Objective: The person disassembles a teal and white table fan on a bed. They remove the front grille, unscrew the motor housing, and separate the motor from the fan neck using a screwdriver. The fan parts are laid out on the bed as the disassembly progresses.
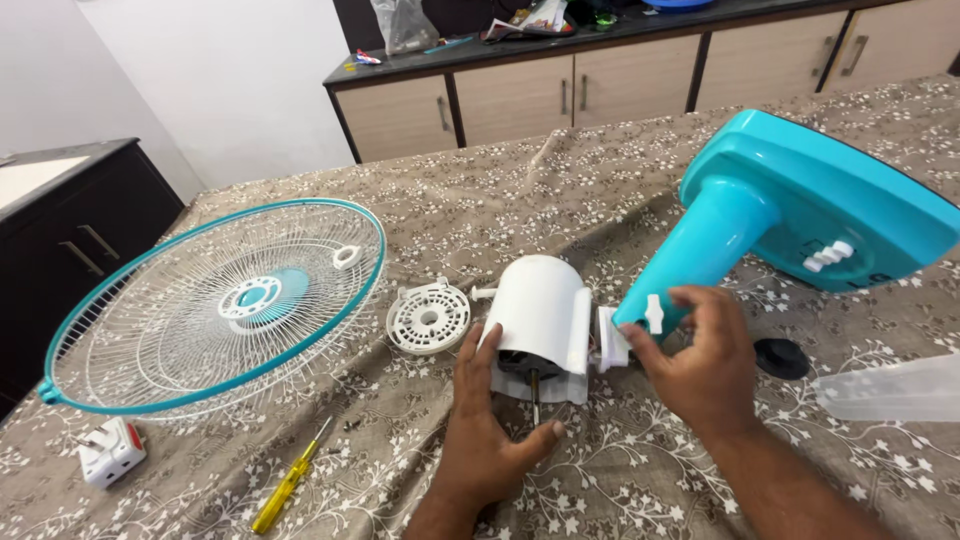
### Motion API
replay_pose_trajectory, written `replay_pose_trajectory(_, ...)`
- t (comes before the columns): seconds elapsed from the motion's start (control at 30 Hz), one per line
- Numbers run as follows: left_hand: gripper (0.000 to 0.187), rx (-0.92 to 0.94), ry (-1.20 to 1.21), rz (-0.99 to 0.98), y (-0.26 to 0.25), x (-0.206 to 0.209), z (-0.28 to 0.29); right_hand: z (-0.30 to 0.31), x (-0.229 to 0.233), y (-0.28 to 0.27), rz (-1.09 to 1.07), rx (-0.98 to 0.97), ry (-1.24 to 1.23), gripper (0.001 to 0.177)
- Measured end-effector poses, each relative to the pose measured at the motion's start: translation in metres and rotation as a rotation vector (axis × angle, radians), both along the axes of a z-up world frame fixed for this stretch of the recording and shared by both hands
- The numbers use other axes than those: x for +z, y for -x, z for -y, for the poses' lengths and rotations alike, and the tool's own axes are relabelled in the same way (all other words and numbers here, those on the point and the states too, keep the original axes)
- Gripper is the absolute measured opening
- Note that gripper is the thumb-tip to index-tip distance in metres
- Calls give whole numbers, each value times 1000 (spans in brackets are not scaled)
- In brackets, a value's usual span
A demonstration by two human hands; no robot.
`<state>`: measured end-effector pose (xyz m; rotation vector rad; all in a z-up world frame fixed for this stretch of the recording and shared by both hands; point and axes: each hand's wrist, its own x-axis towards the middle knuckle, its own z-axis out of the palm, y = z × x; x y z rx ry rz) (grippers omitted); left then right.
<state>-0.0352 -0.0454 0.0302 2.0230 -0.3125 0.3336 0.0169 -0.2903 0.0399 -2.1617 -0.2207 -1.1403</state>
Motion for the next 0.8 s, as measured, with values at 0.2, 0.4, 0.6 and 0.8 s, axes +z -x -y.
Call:
replay_pose_trajectory(0.2, 121, 16, -9, -35, -1, 0, 0, 10, -4, -2, 132, 94, 162, 23)
replay_pose_trajectory(0.4, 119, 8, -6, 21, -1, 0, 0, 5, -9, -5, 70, 40, 3, 36)
replay_pose_trajectory(0.6, 121, 19, -10, -56, -1, 1, 1, 7, -2, -2, 112, 84, 133, 14)
replay_pose_trajectory(0.8, 120, -6, 16, -16, -1, 1, 2, 4, 1, -1, 152, 91, -12, 15)
